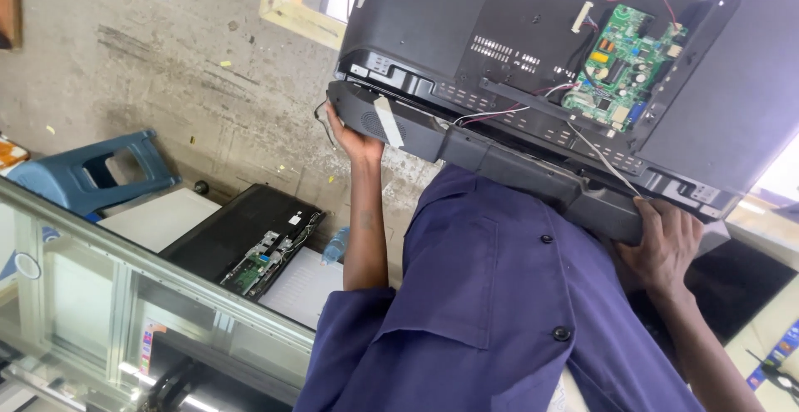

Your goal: Unscrewing and removing the back cover of a television to access internal components.

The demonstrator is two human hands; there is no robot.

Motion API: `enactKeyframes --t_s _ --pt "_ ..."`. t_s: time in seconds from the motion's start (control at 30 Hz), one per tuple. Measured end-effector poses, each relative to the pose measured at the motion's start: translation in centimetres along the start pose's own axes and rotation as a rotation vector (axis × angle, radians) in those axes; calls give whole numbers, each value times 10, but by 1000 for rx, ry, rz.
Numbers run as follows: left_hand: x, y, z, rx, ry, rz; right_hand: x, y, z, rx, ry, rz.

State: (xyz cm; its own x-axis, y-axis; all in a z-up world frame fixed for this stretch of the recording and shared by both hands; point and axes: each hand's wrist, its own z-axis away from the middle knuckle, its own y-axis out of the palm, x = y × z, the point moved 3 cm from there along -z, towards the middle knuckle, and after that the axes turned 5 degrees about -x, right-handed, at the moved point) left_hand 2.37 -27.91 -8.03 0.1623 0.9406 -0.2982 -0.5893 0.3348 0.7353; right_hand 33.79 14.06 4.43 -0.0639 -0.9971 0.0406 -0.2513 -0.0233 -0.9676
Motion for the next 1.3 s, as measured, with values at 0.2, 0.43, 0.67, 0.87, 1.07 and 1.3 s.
enactKeyframes --t_s 0.2,0.43,0.67,0.87,1.07,1.3 --pt "49 -21 44 54 -142 24 2 -8 -14 -104 -29 -53" --pt "113 -73 68 -13 -272 -241 9 -8 -23 -82 -11 -58" --pt "110 -48 84 8 -98 -400 8 -57 -75 265 15 -269" --pt "111 -50 80 24 -63 -441 15 -27 -141 134 68 -461" --pt "114 -63 73 96 -13 -460 40 22 -195 -46 80 -473" --pt "119 -75 69 101 1 -459 45 20 -204 1 109 -448"
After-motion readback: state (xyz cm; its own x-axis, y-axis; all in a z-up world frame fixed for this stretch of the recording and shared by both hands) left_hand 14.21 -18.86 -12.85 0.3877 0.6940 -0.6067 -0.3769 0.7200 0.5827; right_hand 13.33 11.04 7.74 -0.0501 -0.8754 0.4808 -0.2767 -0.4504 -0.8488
